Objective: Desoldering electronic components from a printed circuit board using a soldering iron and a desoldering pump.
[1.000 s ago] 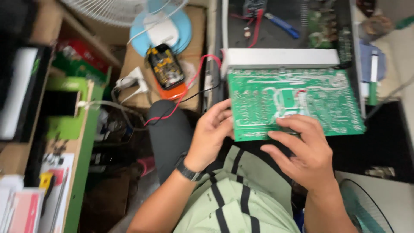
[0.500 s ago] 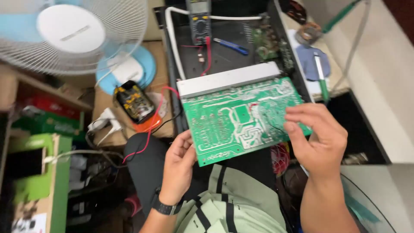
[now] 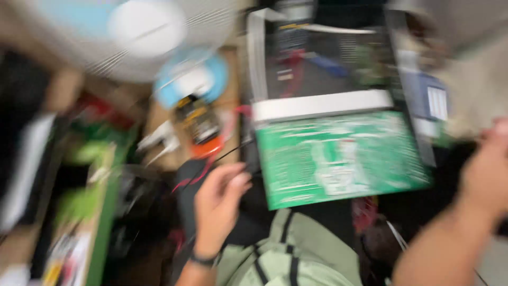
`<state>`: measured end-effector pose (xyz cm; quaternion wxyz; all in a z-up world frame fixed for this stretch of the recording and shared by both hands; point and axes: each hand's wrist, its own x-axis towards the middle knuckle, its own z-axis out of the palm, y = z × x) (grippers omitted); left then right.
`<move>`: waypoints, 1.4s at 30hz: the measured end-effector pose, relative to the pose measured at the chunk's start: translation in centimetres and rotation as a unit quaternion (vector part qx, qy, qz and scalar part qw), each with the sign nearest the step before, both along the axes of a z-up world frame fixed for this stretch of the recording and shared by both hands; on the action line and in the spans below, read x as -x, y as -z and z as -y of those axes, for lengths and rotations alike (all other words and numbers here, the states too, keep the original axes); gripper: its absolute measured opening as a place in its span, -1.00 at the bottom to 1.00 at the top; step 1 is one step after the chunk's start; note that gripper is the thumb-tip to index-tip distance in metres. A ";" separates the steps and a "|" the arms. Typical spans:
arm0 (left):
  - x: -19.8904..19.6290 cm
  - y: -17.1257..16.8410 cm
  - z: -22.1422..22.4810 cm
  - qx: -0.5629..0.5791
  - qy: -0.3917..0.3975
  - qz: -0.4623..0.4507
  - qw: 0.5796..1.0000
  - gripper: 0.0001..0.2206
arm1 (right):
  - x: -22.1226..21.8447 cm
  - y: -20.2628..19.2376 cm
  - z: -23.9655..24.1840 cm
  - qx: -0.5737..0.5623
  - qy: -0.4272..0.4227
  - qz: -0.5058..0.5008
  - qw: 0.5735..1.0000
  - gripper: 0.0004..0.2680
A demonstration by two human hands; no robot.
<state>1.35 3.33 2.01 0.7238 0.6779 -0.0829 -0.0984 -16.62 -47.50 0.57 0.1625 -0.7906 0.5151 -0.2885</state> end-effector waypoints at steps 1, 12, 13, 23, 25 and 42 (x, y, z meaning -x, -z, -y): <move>0.3 -0.5 0.3 0.010 0.041 0.001 0.999 -0.78 | 0.0 -1.2 0.1 0.010 0.041 0.001 0.999 -0.41; 0.8 -5.8 7.3 -0.044 0.083 0.403 0.910 -0.91 | -2.8 9.7 7.2 0.087 -0.101 -0.020 0.991 -0.79; 0.9 -6.3 7.7 -0.042 0.082 0.406 0.909 -0.91 | -3.0 9.8 7.3 0.089 -0.101 -0.017 0.991 -0.79; 0.9 -7.0 9.2 -0.174 0.143 0.363 0.904 -0.82 | -1.3 3.6 2.5 0.188 -0.037 0.117 0.974 -0.89; 0.6 -6.6 9.8 -0.178 0.156 0.376 0.896 -0.84 | 0.1 -1.6 -1.6 0.220 -0.031 0.127 0.967 -0.90; -0.8 -12.8 11.6 -0.077 0.302 0.390 0.867 -0.60 | -5.5 -17.5 -22.8 0.119 -0.382 0.291 0.869 -0.53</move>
